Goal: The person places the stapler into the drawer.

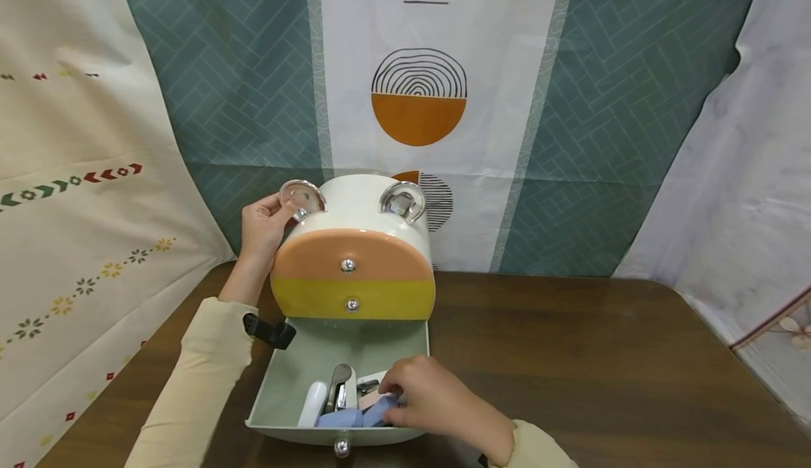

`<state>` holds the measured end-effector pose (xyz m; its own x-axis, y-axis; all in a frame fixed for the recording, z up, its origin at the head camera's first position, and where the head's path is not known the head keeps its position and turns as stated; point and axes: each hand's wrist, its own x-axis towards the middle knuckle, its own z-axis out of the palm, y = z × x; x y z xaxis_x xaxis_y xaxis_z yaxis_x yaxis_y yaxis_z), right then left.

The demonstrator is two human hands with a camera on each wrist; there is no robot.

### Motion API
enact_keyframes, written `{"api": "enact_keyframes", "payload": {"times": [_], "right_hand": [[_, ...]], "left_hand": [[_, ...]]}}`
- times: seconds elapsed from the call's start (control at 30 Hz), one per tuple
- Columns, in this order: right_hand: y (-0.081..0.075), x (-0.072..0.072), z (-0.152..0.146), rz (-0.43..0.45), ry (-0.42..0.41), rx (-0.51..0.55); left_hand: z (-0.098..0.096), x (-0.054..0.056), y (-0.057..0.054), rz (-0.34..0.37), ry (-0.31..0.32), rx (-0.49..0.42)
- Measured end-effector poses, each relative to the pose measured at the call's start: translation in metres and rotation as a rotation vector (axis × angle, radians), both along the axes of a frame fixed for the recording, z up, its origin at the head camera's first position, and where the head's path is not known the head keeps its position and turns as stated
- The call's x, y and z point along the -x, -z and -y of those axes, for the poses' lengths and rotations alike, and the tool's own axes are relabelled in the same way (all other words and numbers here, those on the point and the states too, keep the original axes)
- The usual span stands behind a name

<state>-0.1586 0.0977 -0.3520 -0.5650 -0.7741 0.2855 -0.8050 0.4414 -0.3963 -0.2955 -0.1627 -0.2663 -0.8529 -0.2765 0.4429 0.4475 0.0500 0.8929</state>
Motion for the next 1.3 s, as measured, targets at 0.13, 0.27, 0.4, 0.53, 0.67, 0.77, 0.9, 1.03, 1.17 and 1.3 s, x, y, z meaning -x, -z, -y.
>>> {"api": "enact_keyframes", "payload": {"times": [0.13, 0.27, 0.4, 0.53, 0.67, 0.77, 0.9, 1.03, 1.17, 1.3], "right_hand": [[-0.003, -0.005, -0.003, -0.023, -0.035, 0.123], [-0.007, -0.011, -0.006, -0.009, -0.052, 0.213], [-0.009, -0.021, -0.006, 0.004, -0.064, 0.259], [-0.009, -0.03, -0.003, 0.011, -0.083, 0.276], [-0.007, -0.037, 0.0, 0.077, -0.09, 0.252], [-0.005, -0.042, 0.002, 0.151, -0.09, 0.221], [0.0, -0.044, 0.006, 0.138, -0.104, 0.169], [0.007, -0.045, 0.01, 0.096, -0.124, 0.077], [0.017, -0.044, 0.016, -0.057, -0.151, -0.012], [0.025, -0.044, 0.023, -0.303, -0.113, -0.095]], "left_hand": [[0.0, 0.0, 0.0, 0.011, 0.001, -0.003], [0.0, 0.0, -0.001, 0.017, 0.004, 0.004], [0.0, -0.001, -0.002, 0.018, -0.003, 0.011], [0.0, -0.002, -0.003, 0.019, -0.013, 0.023], [-0.001, -0.003, -0.003, 0.018, -0.014, 0.022], [-0.001, -0.003, -0.002, 0.014, -0.013, 0.022], [0.0, -0.002, -0.001, 0.013, -0.011, 0.021], [0.0, -0.002, -0.001, 0.015, -0.011, 0.018], [0.0, -0.002, -0.001, 0.014, -0.012, 0.022], [0.0, -0.002, -0.001, 0.017, -0.012, 0.028]]}}
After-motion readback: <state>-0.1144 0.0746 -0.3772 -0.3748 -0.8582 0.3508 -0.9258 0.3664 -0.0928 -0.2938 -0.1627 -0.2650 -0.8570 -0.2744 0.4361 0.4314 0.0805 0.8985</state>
